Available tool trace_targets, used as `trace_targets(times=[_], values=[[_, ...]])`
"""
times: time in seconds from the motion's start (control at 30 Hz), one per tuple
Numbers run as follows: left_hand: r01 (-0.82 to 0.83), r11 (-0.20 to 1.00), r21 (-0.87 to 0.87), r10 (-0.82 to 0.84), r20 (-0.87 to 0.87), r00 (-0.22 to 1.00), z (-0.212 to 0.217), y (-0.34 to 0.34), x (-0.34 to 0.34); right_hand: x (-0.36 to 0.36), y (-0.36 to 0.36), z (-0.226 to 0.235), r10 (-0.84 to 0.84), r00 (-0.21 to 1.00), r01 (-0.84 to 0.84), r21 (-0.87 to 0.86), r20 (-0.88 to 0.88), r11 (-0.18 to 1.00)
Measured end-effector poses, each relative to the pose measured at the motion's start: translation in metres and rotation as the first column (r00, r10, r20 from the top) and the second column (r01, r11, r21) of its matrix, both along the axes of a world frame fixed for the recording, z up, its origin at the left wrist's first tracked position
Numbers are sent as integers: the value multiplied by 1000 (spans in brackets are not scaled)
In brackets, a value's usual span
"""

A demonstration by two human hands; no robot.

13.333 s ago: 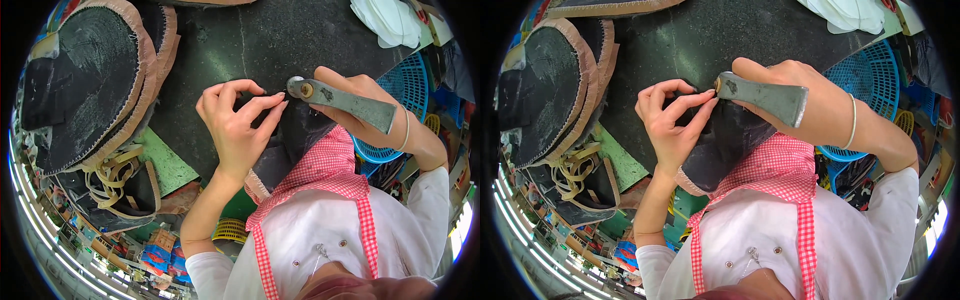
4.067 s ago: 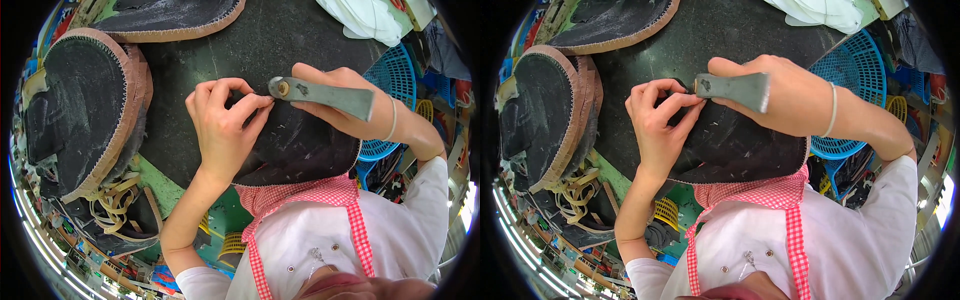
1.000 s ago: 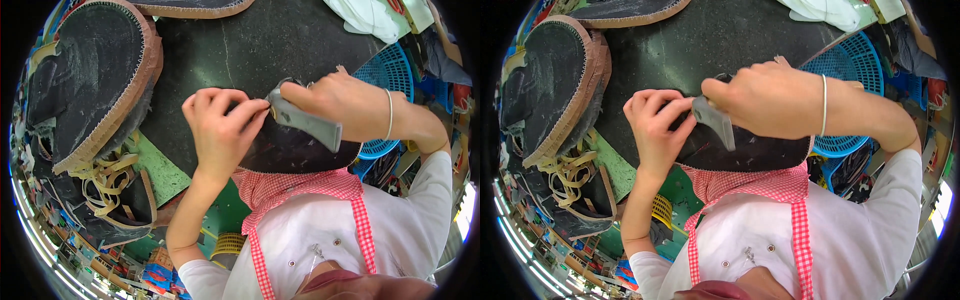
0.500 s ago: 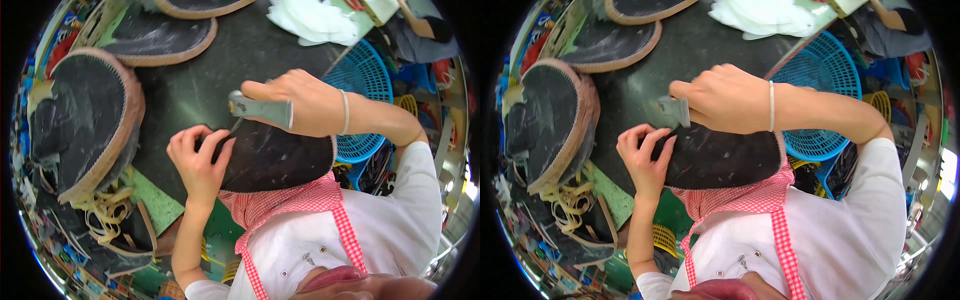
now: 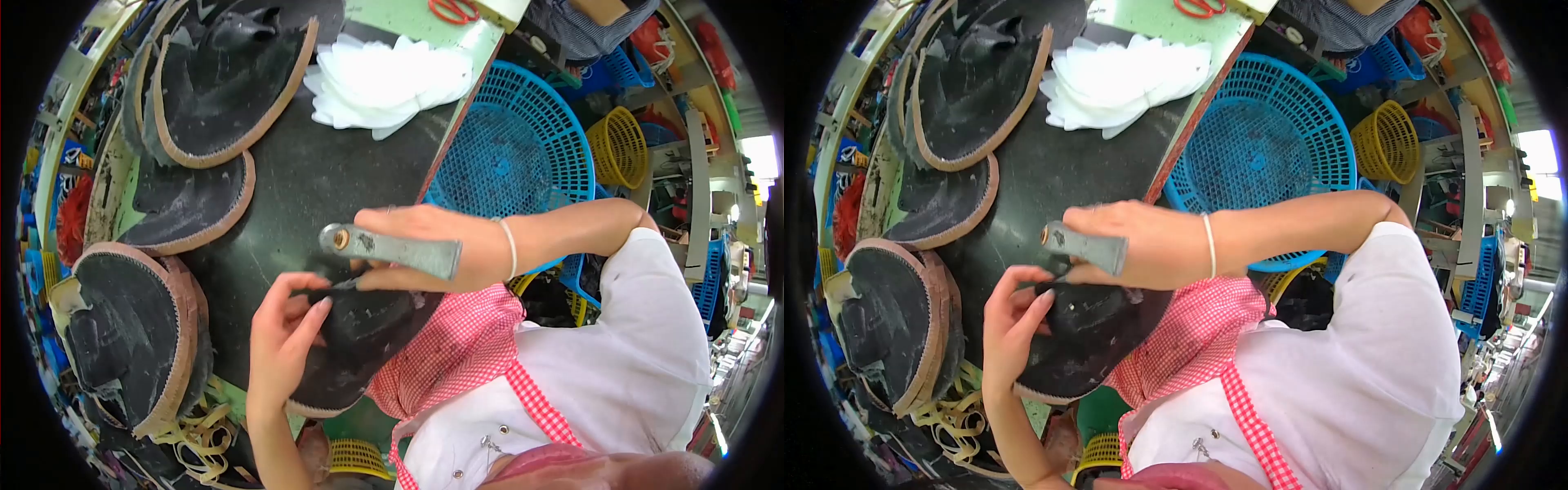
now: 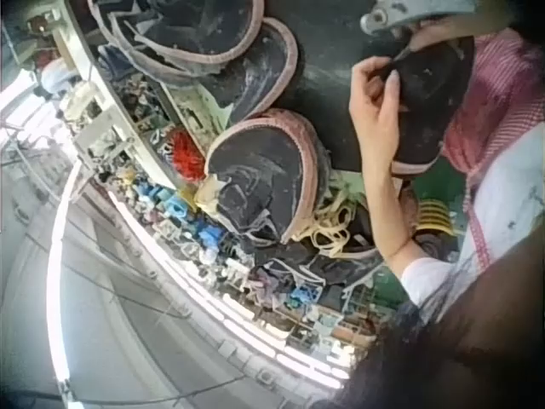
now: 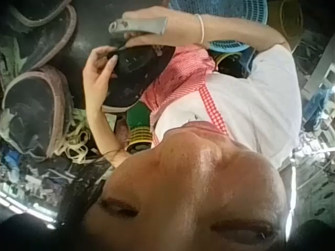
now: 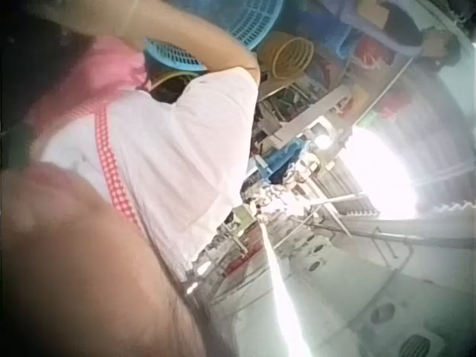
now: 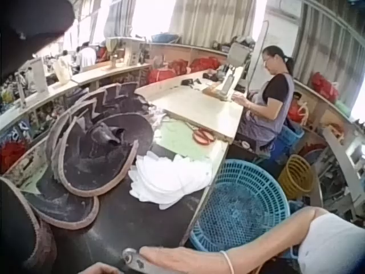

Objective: Hammering the edges of shoe upper components on a factory workbench.

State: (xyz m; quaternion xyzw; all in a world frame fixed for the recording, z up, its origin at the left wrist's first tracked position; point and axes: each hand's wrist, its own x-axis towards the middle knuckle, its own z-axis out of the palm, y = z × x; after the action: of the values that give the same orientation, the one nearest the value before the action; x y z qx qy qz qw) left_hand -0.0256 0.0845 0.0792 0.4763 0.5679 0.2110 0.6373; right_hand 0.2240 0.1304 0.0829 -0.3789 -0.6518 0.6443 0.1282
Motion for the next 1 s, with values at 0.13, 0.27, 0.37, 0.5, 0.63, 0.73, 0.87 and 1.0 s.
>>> trace_targets(times=[0.13,0.27,0.37,0.5,0.63,0.73,0.87,1.0], values=[[109,989,102,-91,-161,983,-33,16,7,12,13,-8,94,984,-170,609,154,775],[517,816,259,-199,-714,671,-19,32,8,13,6,-7,220,944,-308,420,245,853],[380,836,395,-107,-562,820,-14,31,-8,12,7,-12,257,920,-347,309,296,885],[452,643,619,-37,-564,825,-27,26,2,10,8,-17,236,927,-320,282,293,905],[497,566,658,-42,-579,814,-48,29,-4,8,12,-9,275,926,-325,178,259,929],[547,413,728,-10,-597,802,-54,29,-7,10,23,-12,270,951,-309,539,153,783],[618,237,749,103,-652,751,-59,24,-8,-4,23,18,63,980,-164,575,191,802],[598,163,785,185,-619,763,-67,21,-4,-4,26,0,219,903,-330,268,370,905]])
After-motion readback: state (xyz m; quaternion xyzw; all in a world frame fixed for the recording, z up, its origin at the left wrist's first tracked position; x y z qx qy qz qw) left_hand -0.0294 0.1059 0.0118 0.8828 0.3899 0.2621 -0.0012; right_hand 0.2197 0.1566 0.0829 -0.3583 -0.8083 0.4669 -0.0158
